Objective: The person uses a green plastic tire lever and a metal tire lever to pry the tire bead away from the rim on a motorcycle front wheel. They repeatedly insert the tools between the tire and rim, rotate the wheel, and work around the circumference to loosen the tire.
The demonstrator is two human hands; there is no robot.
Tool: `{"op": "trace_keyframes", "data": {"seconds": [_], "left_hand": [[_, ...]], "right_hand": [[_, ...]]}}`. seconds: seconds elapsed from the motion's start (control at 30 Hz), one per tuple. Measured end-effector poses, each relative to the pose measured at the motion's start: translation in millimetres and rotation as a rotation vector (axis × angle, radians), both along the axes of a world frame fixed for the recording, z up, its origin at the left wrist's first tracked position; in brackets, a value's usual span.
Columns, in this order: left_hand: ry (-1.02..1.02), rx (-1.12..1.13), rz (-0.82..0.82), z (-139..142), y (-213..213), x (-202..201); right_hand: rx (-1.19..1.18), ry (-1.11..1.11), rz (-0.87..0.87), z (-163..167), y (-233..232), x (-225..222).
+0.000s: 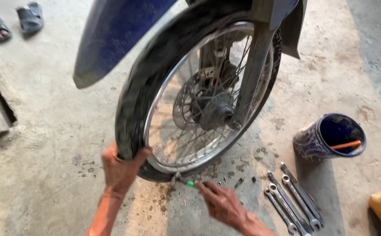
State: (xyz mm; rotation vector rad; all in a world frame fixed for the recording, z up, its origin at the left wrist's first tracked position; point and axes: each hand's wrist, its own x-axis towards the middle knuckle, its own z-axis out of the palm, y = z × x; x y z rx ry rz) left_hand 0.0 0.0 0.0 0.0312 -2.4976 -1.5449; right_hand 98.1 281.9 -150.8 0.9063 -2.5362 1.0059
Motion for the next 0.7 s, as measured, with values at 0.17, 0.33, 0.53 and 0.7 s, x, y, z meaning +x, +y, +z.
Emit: {"op": "trace_keyframes", "data": {"seconds": [0.17,0.33,0.53,0.7], "left_hand": [[0.38,0.105,-0.11,-36.9,23.5,26.9],[0.089,-0.163,-0.161,-47.2,3.2,22.8],[0.23,0.099,-0.044,-39.8,11.0,-1.3],[0.28,0.225,-0.092,-61.2,33.9,0.2]], "right_hand": [[0.09,-0.033,0.028,31.1,-4.5,2.1],[0.071,0.058,0.001,14.0,-6.7,-10.3],[0.269,-0.095,-0.129,-7.1,66.2,-29.3],[0.177,0.012,0.01,7.3,38.9,-21.4]]}}
